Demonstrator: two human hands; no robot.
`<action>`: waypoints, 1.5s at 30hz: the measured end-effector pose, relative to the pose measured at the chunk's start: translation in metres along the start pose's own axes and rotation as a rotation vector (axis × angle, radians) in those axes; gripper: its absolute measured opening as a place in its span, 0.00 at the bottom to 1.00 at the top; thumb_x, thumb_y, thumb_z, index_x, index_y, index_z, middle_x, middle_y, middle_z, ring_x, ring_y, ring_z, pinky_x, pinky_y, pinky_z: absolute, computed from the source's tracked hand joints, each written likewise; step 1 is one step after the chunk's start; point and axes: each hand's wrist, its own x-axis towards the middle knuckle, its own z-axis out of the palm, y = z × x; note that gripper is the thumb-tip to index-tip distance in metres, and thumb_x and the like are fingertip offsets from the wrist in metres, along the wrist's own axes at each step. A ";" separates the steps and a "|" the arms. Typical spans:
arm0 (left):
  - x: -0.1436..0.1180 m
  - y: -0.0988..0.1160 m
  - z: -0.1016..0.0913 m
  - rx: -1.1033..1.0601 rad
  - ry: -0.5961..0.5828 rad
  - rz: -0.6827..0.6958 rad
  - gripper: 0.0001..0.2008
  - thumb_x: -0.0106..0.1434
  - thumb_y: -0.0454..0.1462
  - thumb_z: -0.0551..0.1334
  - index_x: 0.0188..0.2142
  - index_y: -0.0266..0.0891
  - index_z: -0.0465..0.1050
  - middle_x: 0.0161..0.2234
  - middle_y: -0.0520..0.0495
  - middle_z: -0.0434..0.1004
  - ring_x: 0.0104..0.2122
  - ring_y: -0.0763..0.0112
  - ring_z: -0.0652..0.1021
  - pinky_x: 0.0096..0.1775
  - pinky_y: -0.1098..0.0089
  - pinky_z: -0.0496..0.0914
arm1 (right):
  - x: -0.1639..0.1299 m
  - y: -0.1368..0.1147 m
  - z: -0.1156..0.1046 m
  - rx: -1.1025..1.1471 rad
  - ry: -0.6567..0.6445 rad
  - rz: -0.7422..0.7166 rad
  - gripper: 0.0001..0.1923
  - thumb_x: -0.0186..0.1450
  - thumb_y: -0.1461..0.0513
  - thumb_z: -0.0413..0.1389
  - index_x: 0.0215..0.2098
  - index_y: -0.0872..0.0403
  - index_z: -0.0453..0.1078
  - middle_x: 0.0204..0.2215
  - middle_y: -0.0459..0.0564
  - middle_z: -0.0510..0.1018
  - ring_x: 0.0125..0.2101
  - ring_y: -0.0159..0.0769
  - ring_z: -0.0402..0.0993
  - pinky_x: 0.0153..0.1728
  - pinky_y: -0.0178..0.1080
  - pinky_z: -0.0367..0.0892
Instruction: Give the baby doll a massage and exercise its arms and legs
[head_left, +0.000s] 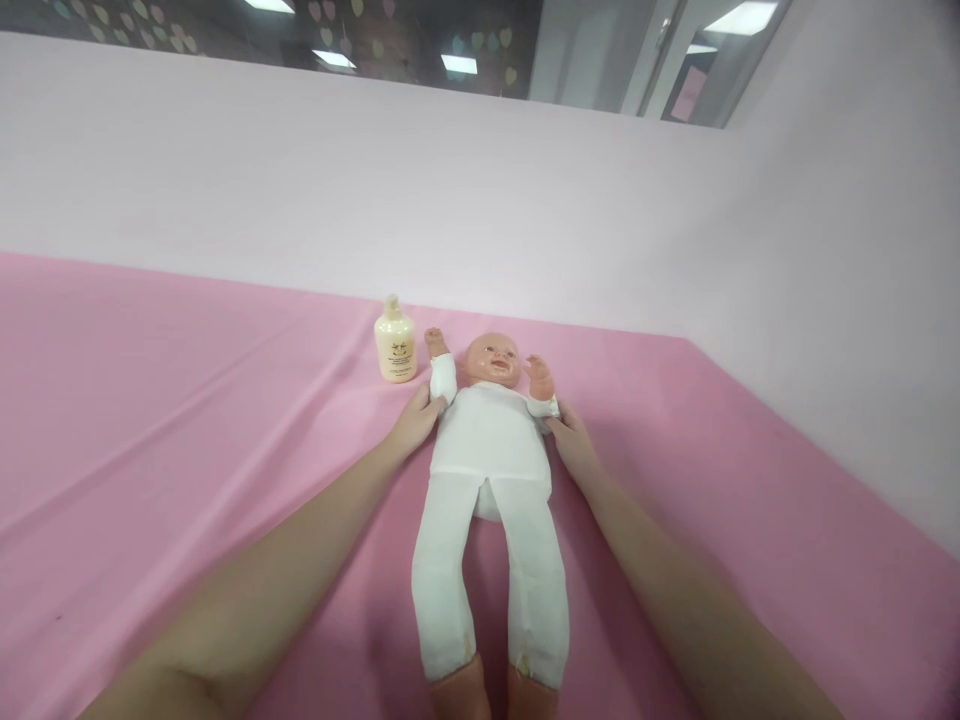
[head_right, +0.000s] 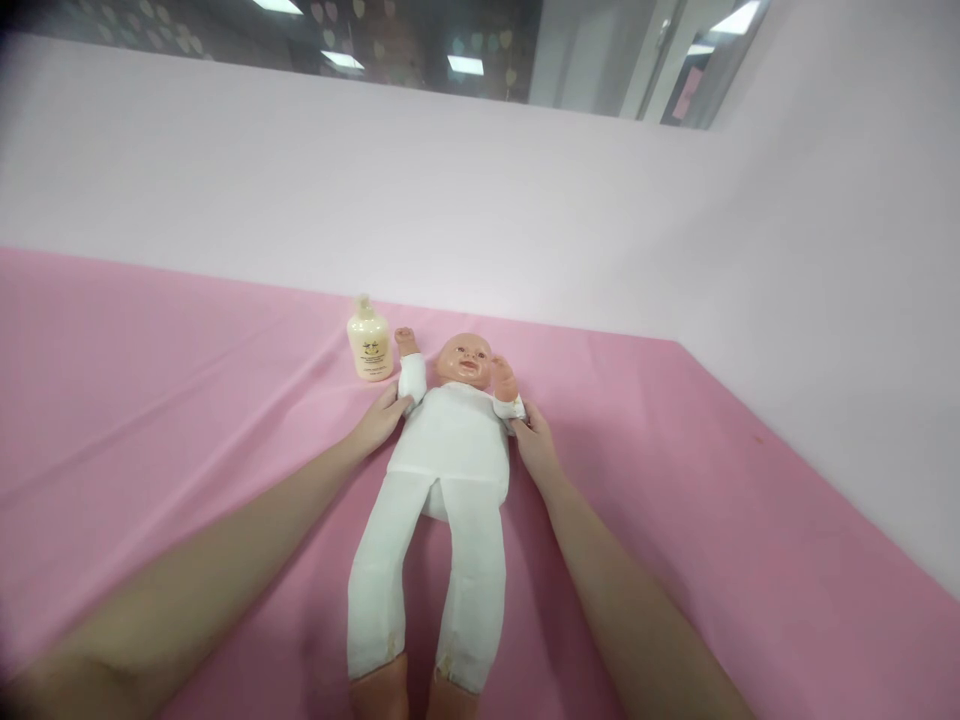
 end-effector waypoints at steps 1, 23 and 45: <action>0.000 0.001 0.000 0.001 0.002 0.000 0.20 0.61 0.44 0.57 0.50 0.36 0.67 0.45 0.43 0.73 0.44 0.60 0.72 0.46 0.63 0.64 | 0.000 0.000 0.000 -0.001 0.001 0.001 0.21 0.55 0.61 0.52 0.47 0.49 0.69 0.43 0.45 0.77 0.44 0.39 0.70 0.46 0.42 0.64; 0.001 -0.002 0.000 -0.004 0.002 0.005 0.20 0.60 0.44 0.57 0.50 0.36 0.66 0.46 0.42 0.73 0.46 0.59 0.72 0.47 0.62 0.63 | 0.006 0.011 -0.001 -0.019 0.051 0.032 0.19 0.58 0.56 0.53 0.47 0.49 0.69 0.44 0.46 0.76 0.44 0.40 0.70 0.47 0.43 0.64; 0.003 -0.008 0.001 0.012 0.006 0.030 0.20 0.61 0.44 0.56 0.49 0.37 0.66 0.45 0.43 0.73 0.44 0.59 0.72 0.45 0.63 0.64 | 0.003 0.006 -0.001 -0.051 0.064 0.028 0.16 0.58 0.56 0.54 0.44 0.50 0.70 0.40 0.46 0.76 0.41 0.40 0.70 0.43 0.42 0.64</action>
